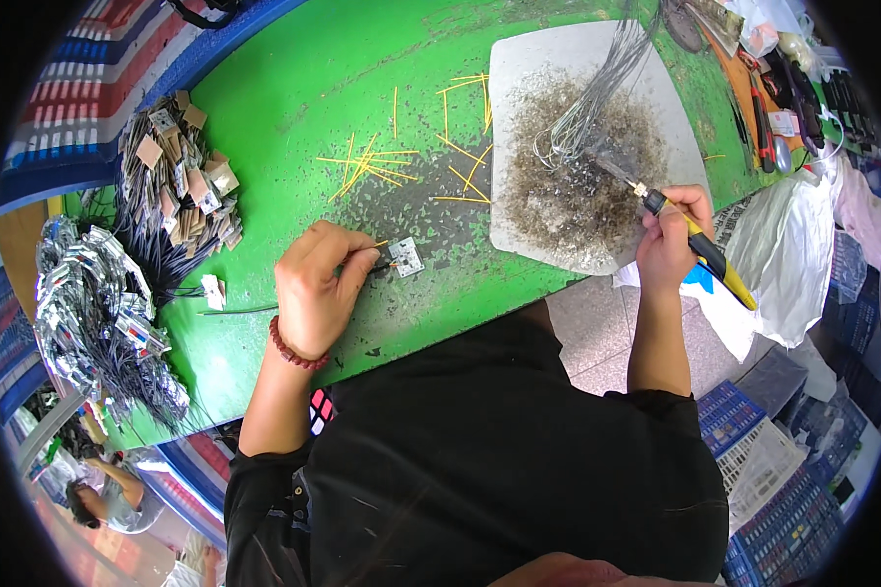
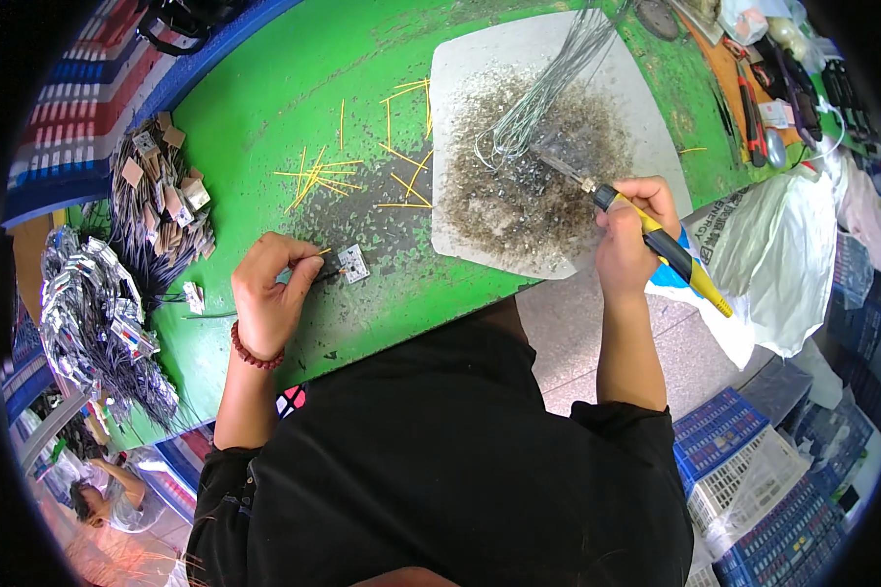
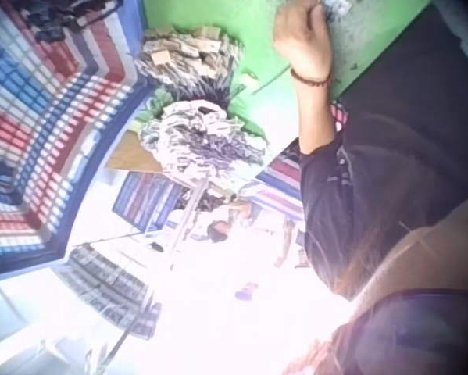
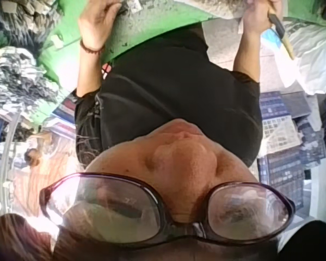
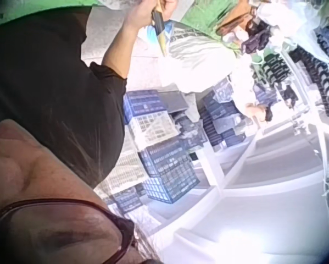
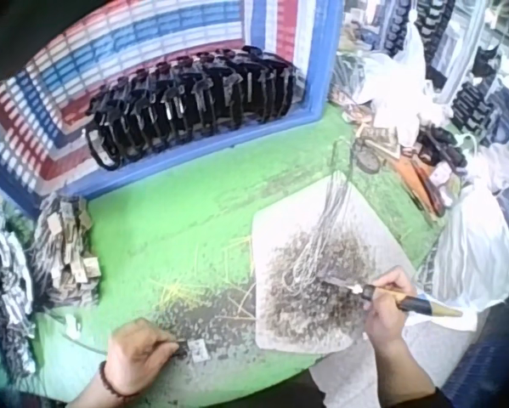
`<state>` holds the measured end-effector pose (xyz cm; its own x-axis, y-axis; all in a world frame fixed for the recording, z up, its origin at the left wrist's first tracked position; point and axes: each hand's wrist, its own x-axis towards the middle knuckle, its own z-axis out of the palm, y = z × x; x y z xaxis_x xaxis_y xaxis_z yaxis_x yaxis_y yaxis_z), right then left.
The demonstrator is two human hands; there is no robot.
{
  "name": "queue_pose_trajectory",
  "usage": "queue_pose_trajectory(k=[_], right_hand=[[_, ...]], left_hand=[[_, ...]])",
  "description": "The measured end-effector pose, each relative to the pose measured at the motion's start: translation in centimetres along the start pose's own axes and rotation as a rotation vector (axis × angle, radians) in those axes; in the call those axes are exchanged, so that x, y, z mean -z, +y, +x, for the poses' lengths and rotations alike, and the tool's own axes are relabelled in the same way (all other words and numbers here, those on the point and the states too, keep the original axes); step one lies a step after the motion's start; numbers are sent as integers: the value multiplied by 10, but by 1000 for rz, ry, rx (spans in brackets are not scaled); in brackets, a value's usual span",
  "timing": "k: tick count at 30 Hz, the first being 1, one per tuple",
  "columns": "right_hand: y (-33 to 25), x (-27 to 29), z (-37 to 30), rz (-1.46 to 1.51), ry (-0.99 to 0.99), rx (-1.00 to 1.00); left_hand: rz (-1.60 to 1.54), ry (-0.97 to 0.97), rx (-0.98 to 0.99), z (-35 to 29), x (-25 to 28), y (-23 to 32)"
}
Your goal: The person solders wires to toy car parts using a soldering iron, places the assembled pieces into a storage bin, and solders wires onto circuit boards.
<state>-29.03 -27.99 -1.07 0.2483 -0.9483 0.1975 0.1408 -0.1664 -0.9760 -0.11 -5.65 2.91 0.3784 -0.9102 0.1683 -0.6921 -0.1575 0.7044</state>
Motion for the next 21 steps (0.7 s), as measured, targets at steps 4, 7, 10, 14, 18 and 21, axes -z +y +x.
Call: queue_pose_trajectory(k=[4, 7, 10, 14, 18, 21], right_hand=[[2, -5, -1, -78, -31, -34], [5, -1, 1, -29, 6, 42], [1, 9, 0, 20, 34, 56], [-17, -19, -22, 65, -141, -9], [-19, -73, -52, -37, -509, 9], [-12, -96, -75, 47, -466, -40]], left_hand=[[10, 38, 8, -12, 0, -2], [67, 57, -18, -17, 0, -4], [126, 85, -93, -28, -3, -2], [163, 140, -110, -37, -12, -1], [177, 178, -122, -39, -23, -6], [181, 198, -141, -36, -27, -7]])
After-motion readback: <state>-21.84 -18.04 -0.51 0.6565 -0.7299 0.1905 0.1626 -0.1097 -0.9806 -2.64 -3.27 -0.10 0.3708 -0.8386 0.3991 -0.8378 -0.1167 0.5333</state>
